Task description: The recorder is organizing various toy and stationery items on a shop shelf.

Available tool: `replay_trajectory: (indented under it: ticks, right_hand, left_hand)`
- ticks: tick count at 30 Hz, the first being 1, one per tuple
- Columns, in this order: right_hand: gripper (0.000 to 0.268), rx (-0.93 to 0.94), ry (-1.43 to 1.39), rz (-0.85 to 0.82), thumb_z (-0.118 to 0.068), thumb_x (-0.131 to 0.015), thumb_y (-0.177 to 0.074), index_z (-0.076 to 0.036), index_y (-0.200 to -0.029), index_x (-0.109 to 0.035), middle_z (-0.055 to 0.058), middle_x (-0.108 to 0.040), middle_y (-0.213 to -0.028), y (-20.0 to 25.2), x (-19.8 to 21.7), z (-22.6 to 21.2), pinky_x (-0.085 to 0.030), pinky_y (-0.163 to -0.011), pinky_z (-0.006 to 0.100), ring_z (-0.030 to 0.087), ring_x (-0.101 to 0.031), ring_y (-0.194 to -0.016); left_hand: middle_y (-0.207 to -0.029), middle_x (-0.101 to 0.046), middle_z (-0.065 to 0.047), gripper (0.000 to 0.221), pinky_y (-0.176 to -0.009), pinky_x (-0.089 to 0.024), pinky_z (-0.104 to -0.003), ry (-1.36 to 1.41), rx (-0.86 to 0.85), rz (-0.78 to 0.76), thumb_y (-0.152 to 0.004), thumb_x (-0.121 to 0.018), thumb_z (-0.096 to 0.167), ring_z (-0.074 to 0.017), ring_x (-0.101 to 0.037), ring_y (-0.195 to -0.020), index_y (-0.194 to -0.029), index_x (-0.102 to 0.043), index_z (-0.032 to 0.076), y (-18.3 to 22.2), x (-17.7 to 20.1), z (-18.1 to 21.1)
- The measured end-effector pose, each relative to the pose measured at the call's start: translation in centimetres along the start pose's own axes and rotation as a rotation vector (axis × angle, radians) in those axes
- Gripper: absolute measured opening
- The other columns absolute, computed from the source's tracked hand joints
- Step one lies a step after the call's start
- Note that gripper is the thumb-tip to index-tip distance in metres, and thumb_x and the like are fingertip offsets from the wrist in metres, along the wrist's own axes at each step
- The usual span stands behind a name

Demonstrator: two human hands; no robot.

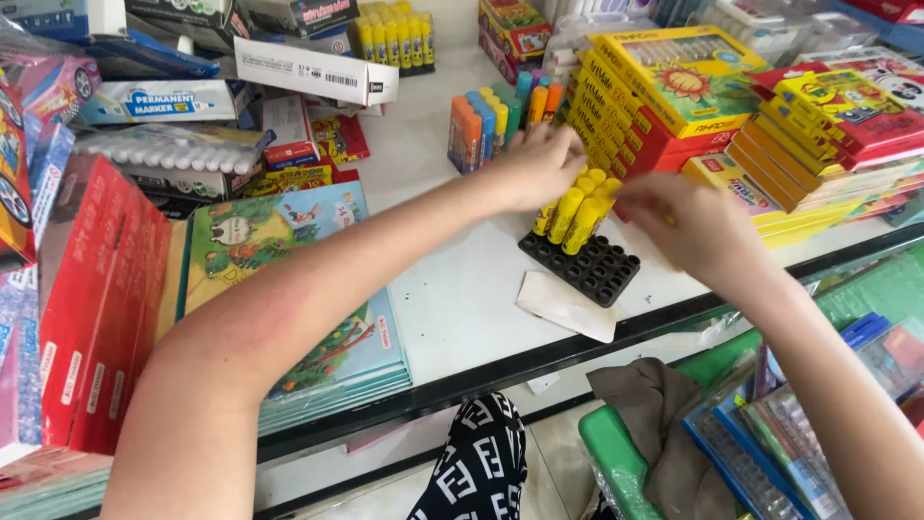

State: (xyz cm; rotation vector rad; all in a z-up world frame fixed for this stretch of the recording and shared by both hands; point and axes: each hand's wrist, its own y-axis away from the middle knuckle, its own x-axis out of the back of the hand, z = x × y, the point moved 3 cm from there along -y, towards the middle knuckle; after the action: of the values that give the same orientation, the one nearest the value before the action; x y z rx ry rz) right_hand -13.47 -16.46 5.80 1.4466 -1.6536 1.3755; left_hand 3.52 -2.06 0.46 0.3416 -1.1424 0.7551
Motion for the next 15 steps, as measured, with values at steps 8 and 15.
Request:
replay_trajectory:
  ticks: [8, 15]
  right_hand:
    - [0.029, 0.247, 0.019, 0.160, 0.000, -0.062, -0.092, -0.014, -0.114, -0.075, 0.008, -0.070, -0.109, -0.4, 0.0, -2.9, -0.055, -0.087, 0.041, 0.030, -0.068, -0.103]
    - [0.032, 0.255, -0.019, 0.189, 0.003, -0.059, -0.095, -0.016, -0.112, -0.077, 0.006, -0.068, -0.117, -1.0, -0.5, -2.6, -0.055, -0.089, 0.040, 0.028, -0.068, -0.103]
  left_hand:
    - [-0.116, -0.070, -0.007, 0.033, -0.091, -0.055, -0.036, 0.368, -0.075, 0.102, -0.099, -0.054, 0.026, -0.0211, -0.070, -0.107, -0.127, -0.060, 0.009, -1.6, 1.5, -1.5]
    - [-0.102, -0.073, -0.006, 0.033, -0.065, -0.061, -0.033, 0.479, 0.059, 0.006, -0.099, -0.051, 0.028, -0.0134, -0.070, -0.081, -0.128, -0.058, 0.014, 1.2, 4.2, 1.0]
